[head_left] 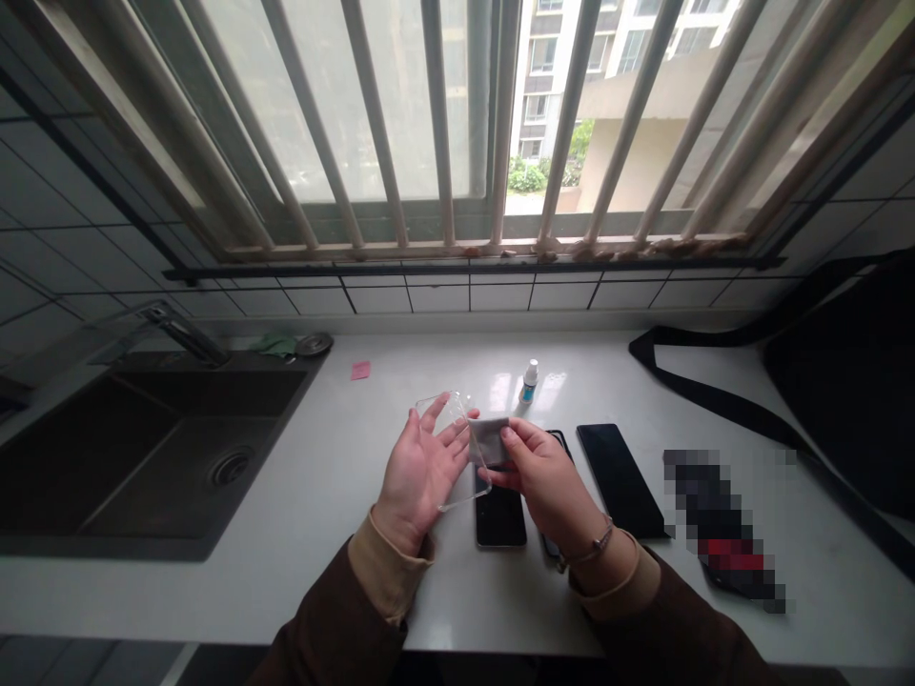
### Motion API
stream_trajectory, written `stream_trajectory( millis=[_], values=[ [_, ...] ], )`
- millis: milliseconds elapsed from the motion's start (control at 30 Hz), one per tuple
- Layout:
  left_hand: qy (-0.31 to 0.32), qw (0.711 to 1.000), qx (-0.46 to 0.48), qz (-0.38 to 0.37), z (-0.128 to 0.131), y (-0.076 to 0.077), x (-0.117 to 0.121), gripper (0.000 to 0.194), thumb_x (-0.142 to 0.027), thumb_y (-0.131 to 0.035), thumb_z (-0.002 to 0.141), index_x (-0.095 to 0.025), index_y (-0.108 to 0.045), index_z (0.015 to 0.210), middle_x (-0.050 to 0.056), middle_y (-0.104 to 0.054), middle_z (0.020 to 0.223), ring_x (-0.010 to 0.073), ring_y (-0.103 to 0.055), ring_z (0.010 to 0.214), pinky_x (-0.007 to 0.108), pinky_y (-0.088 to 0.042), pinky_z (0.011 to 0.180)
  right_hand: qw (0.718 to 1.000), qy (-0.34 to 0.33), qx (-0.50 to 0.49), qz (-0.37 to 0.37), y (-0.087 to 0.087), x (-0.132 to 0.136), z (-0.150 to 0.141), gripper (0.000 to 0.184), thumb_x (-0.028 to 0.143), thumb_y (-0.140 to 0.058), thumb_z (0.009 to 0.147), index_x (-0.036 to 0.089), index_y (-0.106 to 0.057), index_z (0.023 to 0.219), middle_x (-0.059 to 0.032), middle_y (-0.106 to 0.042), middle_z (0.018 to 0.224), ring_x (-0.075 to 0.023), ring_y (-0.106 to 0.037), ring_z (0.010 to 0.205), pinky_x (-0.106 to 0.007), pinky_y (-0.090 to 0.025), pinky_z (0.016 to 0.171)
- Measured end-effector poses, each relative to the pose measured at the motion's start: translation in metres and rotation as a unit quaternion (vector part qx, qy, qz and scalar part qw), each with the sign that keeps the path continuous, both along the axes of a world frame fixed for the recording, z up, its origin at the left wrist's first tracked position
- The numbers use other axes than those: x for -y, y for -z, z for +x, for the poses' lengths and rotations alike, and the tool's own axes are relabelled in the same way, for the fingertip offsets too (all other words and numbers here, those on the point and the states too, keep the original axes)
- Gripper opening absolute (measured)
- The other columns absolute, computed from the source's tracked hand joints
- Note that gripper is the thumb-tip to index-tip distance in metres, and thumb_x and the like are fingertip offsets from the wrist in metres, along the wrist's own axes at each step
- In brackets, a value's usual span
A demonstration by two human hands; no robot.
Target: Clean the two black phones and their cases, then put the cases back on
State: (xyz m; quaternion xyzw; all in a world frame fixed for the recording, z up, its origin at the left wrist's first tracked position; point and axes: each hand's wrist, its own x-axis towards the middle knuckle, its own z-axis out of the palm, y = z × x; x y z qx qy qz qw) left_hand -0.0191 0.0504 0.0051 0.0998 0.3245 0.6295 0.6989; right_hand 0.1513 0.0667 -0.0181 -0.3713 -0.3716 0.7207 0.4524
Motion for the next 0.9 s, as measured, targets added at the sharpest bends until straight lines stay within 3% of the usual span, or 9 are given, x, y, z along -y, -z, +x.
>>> stream_trajectory(
  millis=[100,200,267,333,433,533,733,900],
  values=[
    [0.029,0.999,-0.004,0.024,0.002,-0.002,0.004,0.058,-0.058,-0.041,0.11,-0.029,-0.046,0.159,0.02,-0.071,0.128,0.0301,-0.074,0.115,0.051,-0.059,0.101,0.999,0.0,0.04,0.026,0.001,-0.002,0.002,0.041,0.052,-0.074,0.095,0.018,-0.075,0.117,-0.0116,-0.079,0.115,-0.0249,-0.08,0.096,-0.041,-0.072,0.078],
    [0.032,0.999,-0.017,0.029,0.003,-0.003,0.008,0.058,-0.058,-0.047,0.108,-0.033,-0.046,0.16,0.016,-0.071,0.121,0.0293,-0.072,0.116,0.052,-0.058,0.102,0.981,0.102,0.116,0.119,-0.002,-0.004,0.01,0.036,0.049,-0.064,0.103,0.019,-0.076,0.117,-0.0125,-0.08,0.117,-0.0285,-0.079,0.107,-0.05,-0.068,0.095],
    [0.051,0.998,-0.028,0.033,0.005,-0.003,0.01,0.057,-0.056,-0.052,0.107,-0.034,-0.049,0.16,0.015,-0.071,0.121,0.0292,-0.071,0.118,0.054,-0.058,0.105,0.938,0.187,0.196,0.218,-0.006,-0.003,0.015,0.032,0.044,-0.058,0.108,0.02,-0.076,0.122,-0.0131,-0.08,0.123,-0.0302,-0.077,0.116,-0.055,-0.062,0.107],
    [0.083,0.995,-0.034,0.042,0.009,-0.002,0.013,0.055,-0.052,-0.055,0.107,-0.032,-0.052,0.159,0.015,-0.07,0.125,0.0289,-0.07,0.12,0.052,-0.058,0.106,0.88,0.216,0.268,0.326,-0.008,0.001,0.017,0.031,0.033,-0.055,0.11,0.023,-0.072,0.132,-0.013,-0.077,0.133,-0.0304,-0.073,0.128,-0.055,-0.057,0.115],
    [0.116,0.992,-0.024,0.043,0.016,0.001,0.015,0.05,-0.049,-0.056,0.108,-0.03,-0.058,0.155,0.014,-0.069,0.137,0.0279,-0.069,0.122,0.045,-0.06,0.102,0.806,0.132,0.314,0.483,-0.003,0.007,0.011,0.042,0.015,-0.05,0.108,0.027,-0.065,0.145,-0.0102,-0.07,0.148,-0.0265,-0.065,0.141,-0.052,-0.049,0.125],
    [0.105,0.994,-0.008,0.022,0.021,0.003,0.016,0.048,-0.05,-0.054,0.109,-0.03,-0.061,0.153,0.012,-0.069,0.141,0.0283,-0.069,0.125,0.043,-0.062,0.1,0.759,0.053,0.337,0.555,0.004,0.009,0.002,0.048,0.006,-0.047,0.105,0.026,-0.064,0.145,-0.0099,-0.068,0.151,-0.0243,-0.064,0.143,-0.05,-0.047,0.127],
    [0.054,0.999,-0.009,0.005,0.015,0.002,0.013,0.056,-0.053,-0.051,0.109,-0.024,-0.057,0.157,0.014,-0.073,0.117,0.0257,-0.075,0.109,0.042,-0.061,0.103,0.736,-0.023,0.329,0.592,0.001,0.01,0.001,0.044,0.005,-0.047,0.104,0.025,-0.064,0.139,-0.0081,-0.077,0.137,-0.022,-0.072,0.132,-0.049,-0.046,0.128],
    [0.01,0.999,-0.031,0.004,0.009,0.003,0.008,0.059,-0.06,-0.052,0.106,-0.028,-0.057,0.155,0.015,-0.069,0.123,0.0271,-0.071,0.114,0.052,-0.058,0.108,0.732,-0.111,0.322,0.59,-0.009,0.017,0.005,0.03,0.011,-0.051,0.106,0.027,-0.068,0.125,-0.0052,-0.082,0.119,-0.0225,-0.079,0.115,-0.041,-0.057,0.115]
  ],
)
